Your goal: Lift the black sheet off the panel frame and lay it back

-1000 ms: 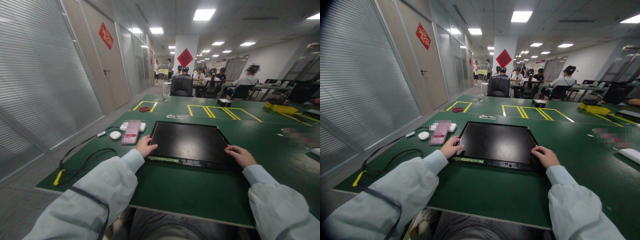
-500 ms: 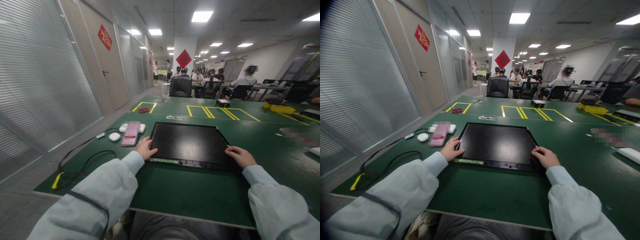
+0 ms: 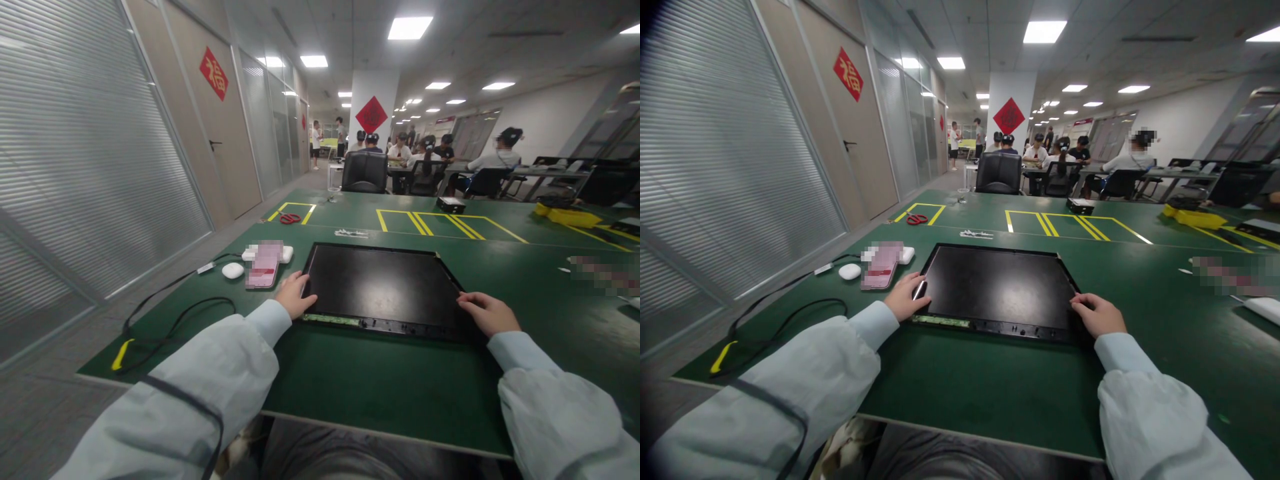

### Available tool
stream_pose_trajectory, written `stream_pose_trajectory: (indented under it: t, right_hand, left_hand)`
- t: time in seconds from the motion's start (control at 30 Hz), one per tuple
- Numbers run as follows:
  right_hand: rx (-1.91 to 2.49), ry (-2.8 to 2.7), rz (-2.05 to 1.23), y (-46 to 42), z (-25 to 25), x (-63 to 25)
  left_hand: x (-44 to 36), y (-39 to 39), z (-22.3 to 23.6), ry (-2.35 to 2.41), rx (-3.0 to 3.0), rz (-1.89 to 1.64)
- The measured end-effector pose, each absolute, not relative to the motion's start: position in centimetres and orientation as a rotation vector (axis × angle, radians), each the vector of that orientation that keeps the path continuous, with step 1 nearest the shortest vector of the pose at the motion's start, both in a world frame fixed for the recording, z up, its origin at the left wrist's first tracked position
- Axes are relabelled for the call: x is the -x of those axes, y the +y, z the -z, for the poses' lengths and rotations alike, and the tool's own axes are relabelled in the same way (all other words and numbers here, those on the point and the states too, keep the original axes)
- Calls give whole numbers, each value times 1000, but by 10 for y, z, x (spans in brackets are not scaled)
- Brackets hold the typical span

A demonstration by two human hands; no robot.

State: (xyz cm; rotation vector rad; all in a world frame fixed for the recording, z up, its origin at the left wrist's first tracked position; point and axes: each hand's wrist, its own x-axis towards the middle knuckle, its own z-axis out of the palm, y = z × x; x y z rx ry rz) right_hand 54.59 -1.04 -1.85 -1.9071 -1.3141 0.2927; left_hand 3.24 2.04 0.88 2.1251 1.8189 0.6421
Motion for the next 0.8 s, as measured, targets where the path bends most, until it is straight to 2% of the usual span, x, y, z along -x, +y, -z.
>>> stream_pose_trajectory:
  t: [0.2, 0.5, 0.8]
  right_hand:
    - [1829, -1217, -192, -14, 16, -546]
    - [1967, -1218, -159, -15, 11, -550]
    - [2034, -1337, -203, -6, 25, -559]
  left_hand:
    - [-30, 23, -8, 1836, -2111, -713]
    - [-30, 39, 10, 1804, -1979, -860]
    - [-26, 32, 0, 1749, -1833, -915]
